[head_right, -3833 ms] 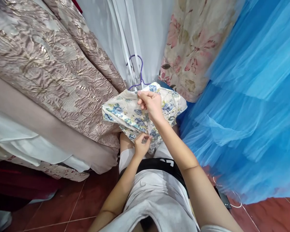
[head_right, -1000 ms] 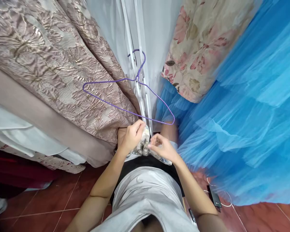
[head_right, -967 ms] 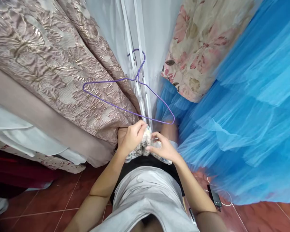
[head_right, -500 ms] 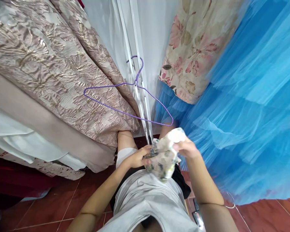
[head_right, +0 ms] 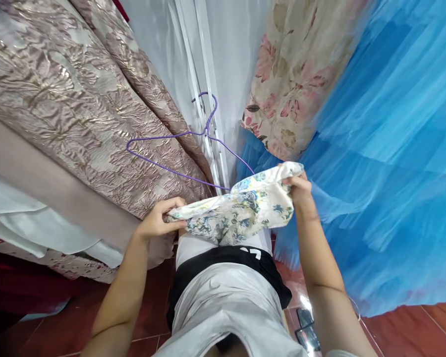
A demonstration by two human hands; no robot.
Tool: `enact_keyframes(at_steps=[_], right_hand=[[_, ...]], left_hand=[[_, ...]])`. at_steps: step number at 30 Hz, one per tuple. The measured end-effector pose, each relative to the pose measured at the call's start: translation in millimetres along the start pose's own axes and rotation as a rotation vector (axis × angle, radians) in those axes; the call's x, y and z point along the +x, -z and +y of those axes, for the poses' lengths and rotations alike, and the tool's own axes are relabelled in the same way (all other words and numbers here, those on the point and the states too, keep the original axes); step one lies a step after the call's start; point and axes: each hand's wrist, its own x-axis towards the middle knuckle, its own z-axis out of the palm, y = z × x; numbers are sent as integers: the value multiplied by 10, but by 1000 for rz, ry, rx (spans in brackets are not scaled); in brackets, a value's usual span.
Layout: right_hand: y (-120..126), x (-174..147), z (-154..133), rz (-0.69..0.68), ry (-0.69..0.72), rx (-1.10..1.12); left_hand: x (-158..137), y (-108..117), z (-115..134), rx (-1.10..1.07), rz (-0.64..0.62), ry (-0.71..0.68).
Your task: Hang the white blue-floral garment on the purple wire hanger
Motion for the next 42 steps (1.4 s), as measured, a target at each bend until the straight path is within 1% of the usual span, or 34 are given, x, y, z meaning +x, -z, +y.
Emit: enact_keyframes(at_steps=[2,3,6,8,9,11,13,16,19,21,23,25,27,28,29,31,33,34,36,39,40,42], right_hand=[[-245,228,28,-13,25,-10],[-368,339,42,-43,38,-19],[-715,608,69,-182,44,-23],[-908,697,63,-253,-1,43],[-986,709,52,-289,-44,83],[-1099,676,13,-370,-159,144],[-1151,603,-44,-413,-254,178],[-1146,508,-151,-378,-329,198],[-1105,489,-251,-350,-382,185],[-1076,510,-298,-342,-391,167],[-1047,540,-326,-342,-378,147],[-1023,569,-338,-344,-354,134],[-1009,593,-338,-345,-348,127],[-1006,606,-333,-350,-365,125],[-1006,620,-328,-356,-391,126],[-1007,647,-313,-383,-458,122],[-999,659,-299,-396,-479,92],[-986,652,-293,-390,-454,63],[-932,597,-285,-352,-327,-24],[-787,418,-278,-228,-45,-184],[-731,347,-278,-194,17,-234],[-632,229,-288,-184,56,-306]], left_hand=[[-78,122,46,71,76,22],[-106,174,49,98,132,18],[-162,293,15,143,300,6],[-199,348,-12,167,371,-2],[-223,375,-25,180,381,-9],[-278,446,-60,232,362,-11],[-329,552,-124,357,298,28],[-327,780,-283,649,206,131],[-178,1052,-423,817,147,190],[-12,1246,-447,841,131,167],[176,1444,-410,834,181,104],[371,1627,-330,812,281,36],[580,1752,-221,762,375,-18],[696,1778,-157,723,417,-37],[819,1775,-86,675,450,-51],[1077,1679,70,568,491,-77],[1304,1498,224,470,462,-93],[1386,1399,289,423,420,-92],[1452,1230,372,368,337,-71],[1324,1099,361,384,289,-41],[1249,1078,334,395,273,-38],[1114,1038,285,405,249,-44]])
